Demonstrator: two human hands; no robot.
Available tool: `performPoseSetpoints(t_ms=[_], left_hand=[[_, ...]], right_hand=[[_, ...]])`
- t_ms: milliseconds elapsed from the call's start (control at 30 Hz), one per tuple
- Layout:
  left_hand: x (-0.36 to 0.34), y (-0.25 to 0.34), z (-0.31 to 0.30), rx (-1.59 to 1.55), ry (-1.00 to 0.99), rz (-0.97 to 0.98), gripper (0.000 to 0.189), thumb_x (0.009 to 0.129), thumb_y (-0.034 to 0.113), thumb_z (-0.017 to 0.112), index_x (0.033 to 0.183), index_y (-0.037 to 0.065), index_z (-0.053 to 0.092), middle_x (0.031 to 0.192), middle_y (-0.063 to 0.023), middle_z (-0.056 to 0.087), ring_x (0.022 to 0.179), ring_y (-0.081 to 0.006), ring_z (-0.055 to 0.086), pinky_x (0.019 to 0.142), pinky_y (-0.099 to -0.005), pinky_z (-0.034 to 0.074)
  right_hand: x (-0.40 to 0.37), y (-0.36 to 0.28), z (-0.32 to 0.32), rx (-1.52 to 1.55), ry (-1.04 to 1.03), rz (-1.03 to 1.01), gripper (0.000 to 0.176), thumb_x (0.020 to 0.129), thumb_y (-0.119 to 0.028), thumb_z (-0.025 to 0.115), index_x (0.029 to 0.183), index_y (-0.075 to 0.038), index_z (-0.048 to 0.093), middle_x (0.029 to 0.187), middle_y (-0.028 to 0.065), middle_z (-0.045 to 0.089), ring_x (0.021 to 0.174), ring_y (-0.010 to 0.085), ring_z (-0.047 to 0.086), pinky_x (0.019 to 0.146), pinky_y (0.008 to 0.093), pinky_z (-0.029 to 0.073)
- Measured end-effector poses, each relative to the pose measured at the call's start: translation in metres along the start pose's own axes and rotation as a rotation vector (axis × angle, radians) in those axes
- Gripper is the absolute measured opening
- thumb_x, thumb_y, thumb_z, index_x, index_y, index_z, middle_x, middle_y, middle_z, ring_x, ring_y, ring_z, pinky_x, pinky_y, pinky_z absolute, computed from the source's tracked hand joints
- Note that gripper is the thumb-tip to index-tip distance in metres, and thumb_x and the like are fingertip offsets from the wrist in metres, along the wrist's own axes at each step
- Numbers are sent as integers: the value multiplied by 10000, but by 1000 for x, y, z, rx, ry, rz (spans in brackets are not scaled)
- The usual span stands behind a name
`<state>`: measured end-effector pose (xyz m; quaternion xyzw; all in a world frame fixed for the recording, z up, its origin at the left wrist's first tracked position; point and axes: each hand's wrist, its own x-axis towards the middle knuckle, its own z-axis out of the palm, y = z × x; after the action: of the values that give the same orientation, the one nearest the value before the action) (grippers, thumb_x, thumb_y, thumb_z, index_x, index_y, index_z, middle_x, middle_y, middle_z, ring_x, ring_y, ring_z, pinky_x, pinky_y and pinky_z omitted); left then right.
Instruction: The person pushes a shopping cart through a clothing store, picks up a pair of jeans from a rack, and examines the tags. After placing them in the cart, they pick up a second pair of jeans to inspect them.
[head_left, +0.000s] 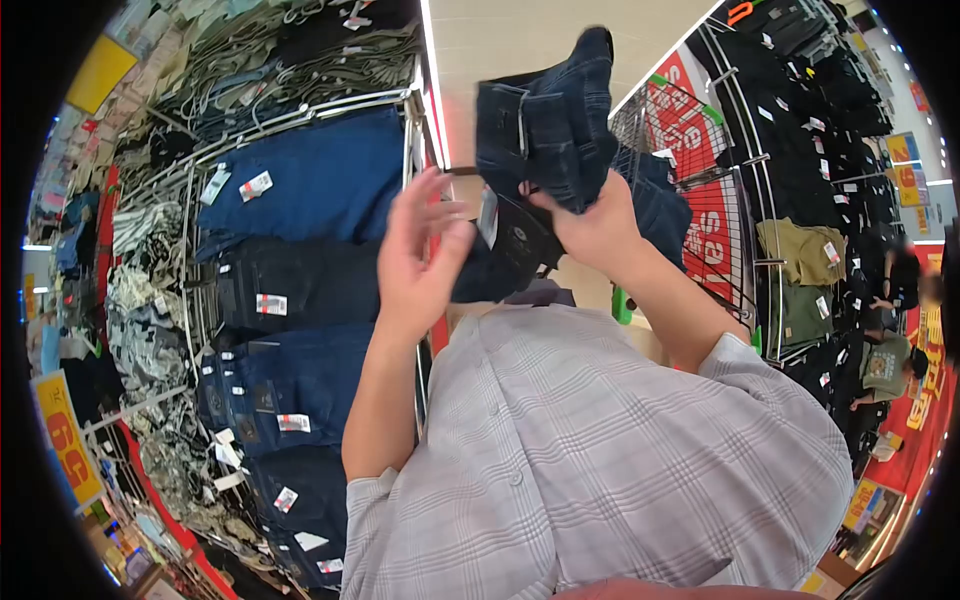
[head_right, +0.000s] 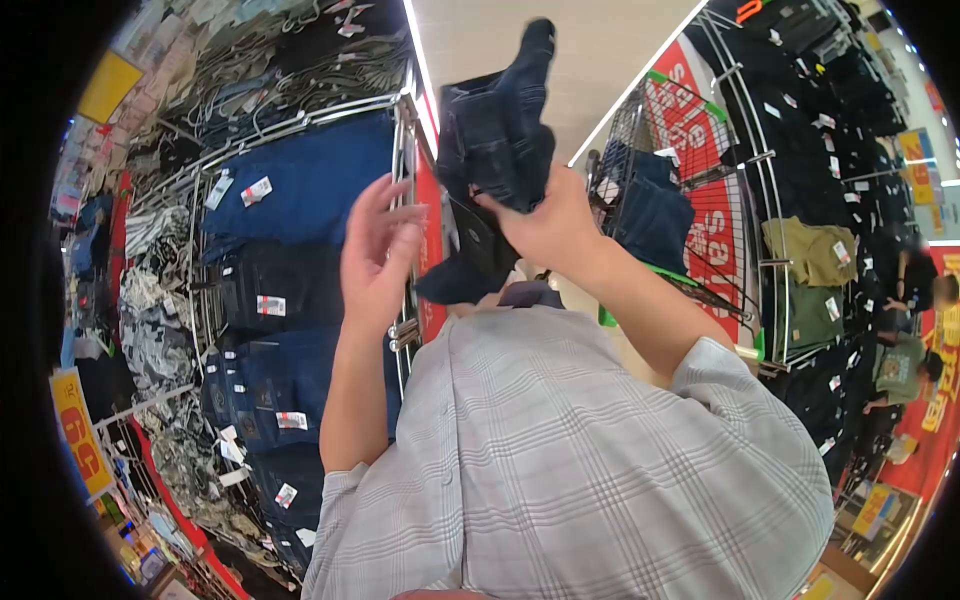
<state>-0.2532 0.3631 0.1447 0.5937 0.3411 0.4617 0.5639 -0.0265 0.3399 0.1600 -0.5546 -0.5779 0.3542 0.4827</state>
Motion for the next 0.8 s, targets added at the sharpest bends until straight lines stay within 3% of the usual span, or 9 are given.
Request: performPoseSetpoints(t_ms=[33, 133, 167, 200, 300, 333, 467, 633, 800], left_hand=[[7, 1, 16, -235, -54, 4, 666, 923, 103, 688, 1499, 23, 362, 1417, -186, 501, 1135, -228, 609, 992, -366, 482], [33, 9, 45, -347, -43, -83, 531, 938, 125, 690, 1412, 11, 480, 1295, -123, 600, 1107, -174, 604, 952, -339, 494], [43, 4, 43, -291, -49, -141, 466, 952, 137, 682, 1372, 10, 526, 1246, -92, 631, 1088, -146, 605, 931, -319, 498], [50, 1, 42, -255, -24, -209, 349, 1005, 229, 632, 1281, 18, 602, 1142, -32, 664, 1035, -88, 603, 878, -273, 499], [51, -15, 37, -239, -25, -249, 405, 1046, 302, 558, 1320, 3, 547, 1219, -61, 636, 1093, -123, 601, 925, -287, 482], [48, -14, 34, -270, -12, -356, 467, 1055, 366, 526, 1317, -20, 546, 1240, -73, 644, 1096, -161, 626, 930, -289, 492], [51, -7, -3, -308, 191, -506, 497, 1046, 359, 537, 1334, -45, 522, 1322, -131, 620, 1164, -239, 640, 968, -351, 527], [53, -12, -66, -447, 322, -352, 456, 1044, 351, 542, 1291, -32, 561, 1241, -137, 665, 1088, -235, 679, 914, -332, 558], [47, 1, -99, -478, 382, -389, 393, 1047, 279, 539, 1313, -9, 562, 1265, -130, 657, 1126, -257, 665, 939, -393, 555]], right_hand=[[-1, -4, -4, -6, 9, -6, 457, 813, -83, 781, 1240, -11, 634, 1086, 142, 727, 976, 211, 696, 866, 335, 539], [1, -22, 0, -407, -154, -300, 869, 704, -187, 820, 1463, -34, 424, 1275, 242, 584, 1165, 416, 581, 1026, 462, 461], [3, -17, 2, -363, -209, -319, 824, 714, -163, 826, 1432, -37, 442, 1240, 206, 589, 1139, 354, 596, 990, 410, 473], [3, -13, 3, -115, -251, -165, 801, 741, -137, 824, 1425, -10, 428, 1259, 166, 589, 1152, 277, 584, 1013, 369, 452], [9, 4, -2, 329, -284, 201, 655, 816, -100, 808, 1373, 10, 481, 1218, 62, 611, 1101, 124, 569, 994, 294, 453], [14, 9, -6, 385, -291, 326, 614, 839, -195, 826, 1334, -17, 511, 1115, 27, 645, 993, 94, 604, 877, 254, 496], [27, 21, -32, 640, 97, 482, 560, 871, -173, 789, 1296, 89, 536, 1127, 140, 687, 1022, 216, 679, 928, 328, 548], [54, 6, -84, 675, 244, 493, 353, 948, -171, 676, 1247, 3, 608, 1170, 139, 697, 1048, 255, 691, 935, 418, 558], [65, 18, -105, 731, 214, 437, 349, 984, -179, 627, 1275, 11, 598, 1197, 147, 689, 1061, 249, 687, 954, 394, 551]])
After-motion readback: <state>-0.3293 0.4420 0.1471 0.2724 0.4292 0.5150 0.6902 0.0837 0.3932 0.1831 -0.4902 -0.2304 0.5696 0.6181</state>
